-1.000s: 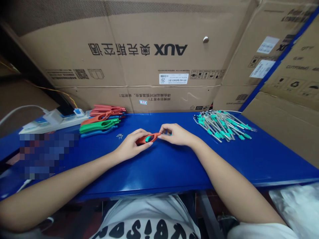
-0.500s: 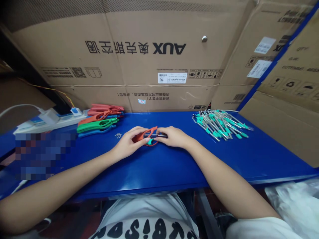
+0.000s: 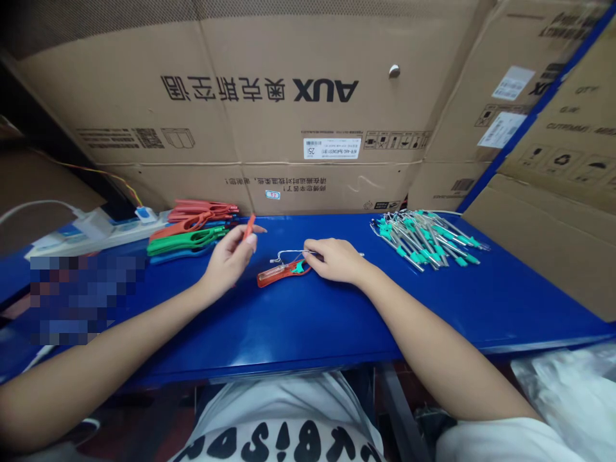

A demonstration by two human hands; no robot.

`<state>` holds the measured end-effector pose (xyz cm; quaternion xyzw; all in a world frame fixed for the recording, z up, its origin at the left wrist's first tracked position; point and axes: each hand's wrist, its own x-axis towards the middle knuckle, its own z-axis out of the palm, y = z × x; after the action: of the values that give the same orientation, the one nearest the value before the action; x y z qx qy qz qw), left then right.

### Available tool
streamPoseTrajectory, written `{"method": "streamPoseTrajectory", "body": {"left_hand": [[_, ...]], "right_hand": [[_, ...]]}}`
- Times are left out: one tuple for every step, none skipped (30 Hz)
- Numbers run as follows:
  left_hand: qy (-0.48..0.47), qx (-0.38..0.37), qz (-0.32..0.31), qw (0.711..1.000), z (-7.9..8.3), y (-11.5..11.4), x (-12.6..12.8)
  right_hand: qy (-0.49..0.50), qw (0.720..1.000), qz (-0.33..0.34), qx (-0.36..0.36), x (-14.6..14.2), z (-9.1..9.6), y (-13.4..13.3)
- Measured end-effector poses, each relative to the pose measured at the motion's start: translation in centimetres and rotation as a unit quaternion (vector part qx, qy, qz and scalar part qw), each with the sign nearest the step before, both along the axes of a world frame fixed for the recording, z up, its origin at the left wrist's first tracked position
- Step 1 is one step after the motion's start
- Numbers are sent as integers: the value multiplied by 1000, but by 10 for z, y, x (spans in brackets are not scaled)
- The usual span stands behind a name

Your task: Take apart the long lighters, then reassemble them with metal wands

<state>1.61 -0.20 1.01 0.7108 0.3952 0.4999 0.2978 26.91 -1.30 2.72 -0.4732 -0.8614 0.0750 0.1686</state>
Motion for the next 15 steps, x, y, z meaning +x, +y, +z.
{"method": "streamPoseTrajectory", "body": {"left_hand": [[61, 16, -12, 998, 0, -2, 0], [122, 34, -26, 992, -1, -3, 0], [177, 48, -41, 982, -2, -5, 1], [219, 59, -53, 973, -3, -6, 2], [247, 65, -62, 965, -5, -7, 3], [266, 65, -68, 960, -8, -7, 4], [274, 62, -69, 957, -10, -7, 4], [278, 58, -69, 956, -12, -7, 5], [278, 56, -68, 956, -14, -6, 5], [278, 55, -68, 956, -15, -4, 4], [280, 56, -70, 956, -15, -3, 4], [282, 57, -71, 955, -13, -1, 3], [283, 59, -69, 955, -10, 0, 2], [286, 61, -66, 954, -6, 2, 0], [290, 61, -62, 953, -1, 4, -1]], "right_hand": [[9, 1000, -1, -1, 0, 0, 0], [20, 1000, 0, -3, 0, 0, 0], [32, 999, 2, -5, 0, 0, 0], [44, 999, 6, -6, 0, 0, 1], [55, 998, 11, -8, 0, -1, 1], [66, 998, 14, -10, 0, -1, 1], [78, 997, 17, -13, 1, -2, 2], [90, 996, 18, -17, 1, -3, 3], [101, 994, 20, -22, 2, -4, 4], [112, 993, 22, -27, 3, -4, 5], [122, 992, 23, -29, 5, -4, 6], [128, 991, 24, -28, 7, -4, 8], [131, 991, 23, -26, 10, -4, 10], [131, 991, 20, -22, 13, -3, 11], [127, 992, 15, -19, 15, -1, 13]]}}
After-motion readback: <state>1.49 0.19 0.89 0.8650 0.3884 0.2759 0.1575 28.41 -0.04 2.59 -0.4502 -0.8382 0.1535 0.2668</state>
